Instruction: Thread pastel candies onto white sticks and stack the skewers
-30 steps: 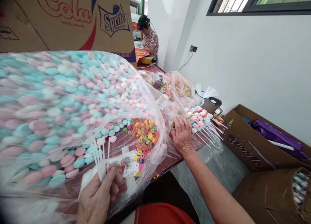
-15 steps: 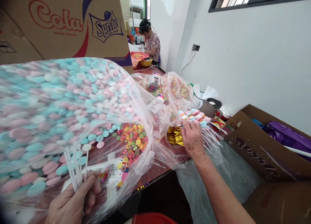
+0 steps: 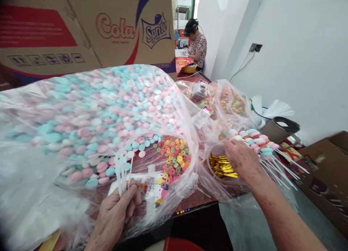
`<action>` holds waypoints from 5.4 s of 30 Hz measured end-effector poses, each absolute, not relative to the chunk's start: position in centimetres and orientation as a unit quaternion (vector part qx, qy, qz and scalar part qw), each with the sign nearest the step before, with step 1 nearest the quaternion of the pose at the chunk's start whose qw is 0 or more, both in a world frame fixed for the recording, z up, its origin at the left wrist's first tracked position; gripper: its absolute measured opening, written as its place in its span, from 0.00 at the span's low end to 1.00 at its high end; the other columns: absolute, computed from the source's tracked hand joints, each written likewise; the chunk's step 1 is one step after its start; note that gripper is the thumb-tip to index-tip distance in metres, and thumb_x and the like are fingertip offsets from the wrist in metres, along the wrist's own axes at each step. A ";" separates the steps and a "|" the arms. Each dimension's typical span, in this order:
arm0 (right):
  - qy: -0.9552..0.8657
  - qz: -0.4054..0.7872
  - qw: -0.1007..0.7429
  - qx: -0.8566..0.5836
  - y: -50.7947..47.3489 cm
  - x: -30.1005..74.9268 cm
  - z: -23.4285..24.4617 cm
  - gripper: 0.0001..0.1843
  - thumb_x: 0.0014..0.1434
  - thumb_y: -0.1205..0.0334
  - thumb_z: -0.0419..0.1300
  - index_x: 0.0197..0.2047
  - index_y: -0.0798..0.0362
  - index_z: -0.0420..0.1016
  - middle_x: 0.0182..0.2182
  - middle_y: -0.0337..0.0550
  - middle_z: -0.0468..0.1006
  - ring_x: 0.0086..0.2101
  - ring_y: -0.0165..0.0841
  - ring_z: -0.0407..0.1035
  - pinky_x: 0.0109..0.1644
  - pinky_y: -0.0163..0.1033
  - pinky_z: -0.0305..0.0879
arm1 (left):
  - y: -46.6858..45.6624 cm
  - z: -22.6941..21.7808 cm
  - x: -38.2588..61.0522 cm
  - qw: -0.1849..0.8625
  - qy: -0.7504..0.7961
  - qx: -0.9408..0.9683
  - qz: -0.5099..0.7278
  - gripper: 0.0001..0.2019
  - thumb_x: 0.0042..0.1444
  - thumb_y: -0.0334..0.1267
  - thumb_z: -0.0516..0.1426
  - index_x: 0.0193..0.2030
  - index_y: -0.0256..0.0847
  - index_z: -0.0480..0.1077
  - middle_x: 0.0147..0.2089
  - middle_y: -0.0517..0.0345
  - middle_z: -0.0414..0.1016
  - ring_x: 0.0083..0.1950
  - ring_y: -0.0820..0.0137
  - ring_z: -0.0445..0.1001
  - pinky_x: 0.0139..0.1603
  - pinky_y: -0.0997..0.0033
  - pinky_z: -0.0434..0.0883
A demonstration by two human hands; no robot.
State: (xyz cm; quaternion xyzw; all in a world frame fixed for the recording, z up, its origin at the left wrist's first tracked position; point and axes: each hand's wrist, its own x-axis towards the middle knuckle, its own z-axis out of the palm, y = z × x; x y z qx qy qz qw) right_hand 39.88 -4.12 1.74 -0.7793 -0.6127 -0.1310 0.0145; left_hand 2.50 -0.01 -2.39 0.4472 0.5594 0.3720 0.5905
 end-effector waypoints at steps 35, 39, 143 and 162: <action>-0.786 0.126 0.066 -0.602 10.0 16.3 2.9 0.15 0.64 0.72 0.51 0.52 0.59 0.73 0.50 0.56 0.77 0.50 0.41 0.72 0.50 0.42 0.67 | -0.5 -2.7 2.4 0.622 0.508 0.387 0.453 0.23 0.55 0.59 0.60 0.38 0.37 0.71 0.21 0.64 0.72 0.13 0.82 0.55 0.14 0.80 0.51; -0.827 0.065 0.038 -0.558 9.8 16.4 1.3 0.16 0.63 0.76 0.50 0.51 0.60 0.73 0.55 0.60 0.72 0.55 0.44 0.67 0.52 0.44 0.67 | -0.6 -3.1 2.3 0.622 0.506 0.368 0.471 0.23 0.55 0.59 0.60 0.37 0.37 0.72 0.20 0.64 0.71 0.13 0.81 0.55 0.13 0.80 0.50; -0.658 0.278 0.471 -0.517 3.5 19.2 -0.5 0.16 0.65 0.57 0.58 0.54 0.43 0.80 0.50 0.40 0.82 0.51 0.39 0.76 0.61 0.47 0.69 | -0.6 -1.2 2.5 0.511 0.574 0.517 0.376 0.19 0.59 0.49 0.55 0.21 0.43 0.64 0.18 0.66 0.61 0.22 0.72 0.58 0.25 0.73 0.56; -0.806 -0.057 0.039 -0.587 3.3 27.1 1.3 0.10 0.63 0.72 0.55 0.33 0.52 0.75 0.34 0.48 0.76 0.36 0.38 0.70 0.39 0.39 0.65 | -0.6 -2.3 2.5 0.529 0.584 0.476 0.390 0.17 0.57 0.52 0.58 0.28 0.40 0.71 0.18 0.66 0.62 0.18 0.76 0.51 0.18 0.75 0.47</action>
